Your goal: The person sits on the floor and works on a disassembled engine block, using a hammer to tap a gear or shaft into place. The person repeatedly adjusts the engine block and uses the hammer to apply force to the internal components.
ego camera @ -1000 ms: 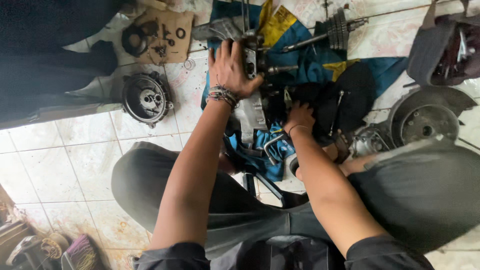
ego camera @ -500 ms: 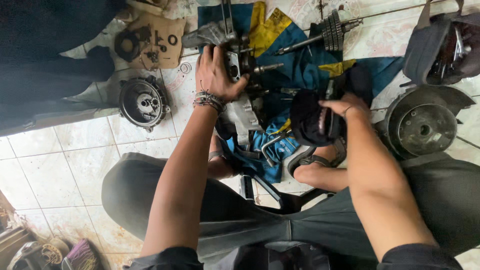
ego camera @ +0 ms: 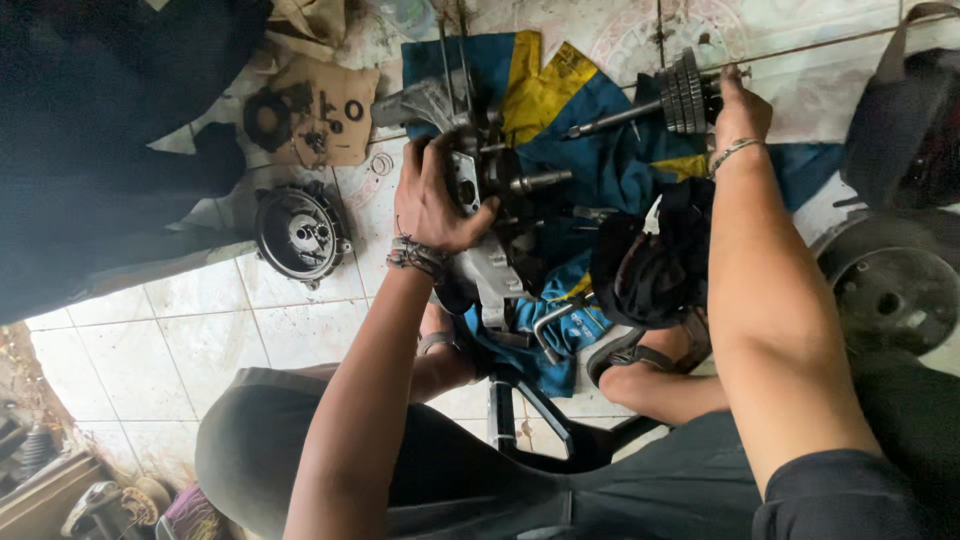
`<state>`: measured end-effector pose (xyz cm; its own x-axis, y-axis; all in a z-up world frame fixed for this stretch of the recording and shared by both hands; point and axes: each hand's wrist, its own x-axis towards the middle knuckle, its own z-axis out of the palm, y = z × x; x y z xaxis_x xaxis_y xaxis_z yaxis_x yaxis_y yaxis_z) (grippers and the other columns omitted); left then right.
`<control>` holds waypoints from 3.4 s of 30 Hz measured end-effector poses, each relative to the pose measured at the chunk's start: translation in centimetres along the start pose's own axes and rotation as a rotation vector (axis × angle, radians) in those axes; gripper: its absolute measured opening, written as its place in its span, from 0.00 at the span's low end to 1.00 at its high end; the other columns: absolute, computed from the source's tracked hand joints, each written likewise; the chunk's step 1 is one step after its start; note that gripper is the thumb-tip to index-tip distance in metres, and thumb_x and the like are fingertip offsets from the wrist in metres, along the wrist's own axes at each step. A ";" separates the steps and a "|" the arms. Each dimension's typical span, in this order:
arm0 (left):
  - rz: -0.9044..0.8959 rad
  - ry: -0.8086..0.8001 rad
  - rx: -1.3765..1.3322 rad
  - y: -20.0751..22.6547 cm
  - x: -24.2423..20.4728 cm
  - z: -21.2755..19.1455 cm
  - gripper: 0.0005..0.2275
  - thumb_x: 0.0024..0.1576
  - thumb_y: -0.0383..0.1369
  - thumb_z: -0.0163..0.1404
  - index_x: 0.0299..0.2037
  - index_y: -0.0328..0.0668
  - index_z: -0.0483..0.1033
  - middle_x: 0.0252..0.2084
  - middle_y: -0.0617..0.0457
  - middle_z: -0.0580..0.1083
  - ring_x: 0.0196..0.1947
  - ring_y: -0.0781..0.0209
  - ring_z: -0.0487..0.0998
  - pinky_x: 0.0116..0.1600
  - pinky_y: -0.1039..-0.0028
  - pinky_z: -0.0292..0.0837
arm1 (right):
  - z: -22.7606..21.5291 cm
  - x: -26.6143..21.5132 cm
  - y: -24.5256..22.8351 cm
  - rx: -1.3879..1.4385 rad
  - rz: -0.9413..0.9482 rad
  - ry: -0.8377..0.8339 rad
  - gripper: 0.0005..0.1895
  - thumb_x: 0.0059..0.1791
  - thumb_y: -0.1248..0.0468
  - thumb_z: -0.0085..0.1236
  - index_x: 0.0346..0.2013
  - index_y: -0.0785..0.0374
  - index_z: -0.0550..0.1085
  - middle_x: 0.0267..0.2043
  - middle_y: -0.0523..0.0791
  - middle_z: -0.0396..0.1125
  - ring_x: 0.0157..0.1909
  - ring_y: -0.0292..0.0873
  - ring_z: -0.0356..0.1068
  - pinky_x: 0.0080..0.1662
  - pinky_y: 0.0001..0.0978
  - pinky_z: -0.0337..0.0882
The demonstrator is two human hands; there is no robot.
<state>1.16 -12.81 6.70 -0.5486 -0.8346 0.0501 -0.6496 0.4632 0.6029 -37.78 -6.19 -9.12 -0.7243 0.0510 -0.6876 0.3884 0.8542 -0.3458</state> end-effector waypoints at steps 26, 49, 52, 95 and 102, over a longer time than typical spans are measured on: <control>-0.017 0.013 0.001 -0.2 0.2 1.8 0.39 0.41 0.53 0.61 0.62 0.45 0.63 0.52 0.40 0.64 0.49 0.33 0.74 0.48 0.47 0.75 | -1.0 -4.8 8.8 0.682 -0.017 -0.031 0.32 0.51 0.39 0.44 0.51 0.65 0.73 0.50 0.54 0.72 0.51 0.56 0.73 0.50 0.53 0.79; -0.010 0.057 -0.025 -0.9 0.4 0.9 0.39 0.38 0.49 0.65 0.61 0.47 0.65 0.51 0.42 0.64 0.53 0.28 0.74 0.57 0.46 0.73 | 7.1 -12.8 18.6 0.533 0.100 -0.062 0.29 0.55 0.42 0.47 0.51 0.64 0.78 0.52 0.55 0.73 0.62 0.57 0.70 0.60 0.50 0.71; -0.003 0.000 0.067 -0.9 0.6 1.2 0.37 0.43 0.56 0.56 0.61 0.46 0.63 0.49 0.43 0.64 0.47 0.39 0.73 0.42 0.50 0.75 | 7.4 -12.0 18.6 0.760 0.190 -0.137 0.23 0.54 0.46 0.46 0.35 0.61 0.77 0.41 0.50 0.77 0.42 0.52 0.80 0.42 0.44 0.82; 0.075 0.008 0.203 2.0 1.8 5.1 0.35 0.41 0.53 0.59 0.52 0.36 0.63 0.48 0.35 0.64 0.45 0.34 0.67 0.51 0.50 0.70 | 12.8 -16.0 19.6 0.477 0.412 -0.197 0.35 0.47 0.36 0.51 0.57 0.57 0.76 0.58 0.45 0.73 0.56 0.50 0.74 0.55 0.50 0.75; 0.059 0.000 0.197 2.3 1.7 4.4 0.39 0.45 0.59 0.63 0.61 0.46 0.63 0.50 0.38 0.65 0.47 0.35 0.71 0.54 0.53 0.71 | 12.4 -15.7 19.5 0.425 0.421 -0.315 0.33 0.49 0.38 0.43 0.59 0.51 0.75 0.68 0.41 0.67 0.67 0.53 0.67 0.61 0.49 0.67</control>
<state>-3.56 -11.82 4.72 -0.5887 -0.8043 0.0804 -0.7069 0.5605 0.4315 -11.78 3.21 -12.96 -0.2865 0.1270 -0.9496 0.8384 0.5130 -0.1843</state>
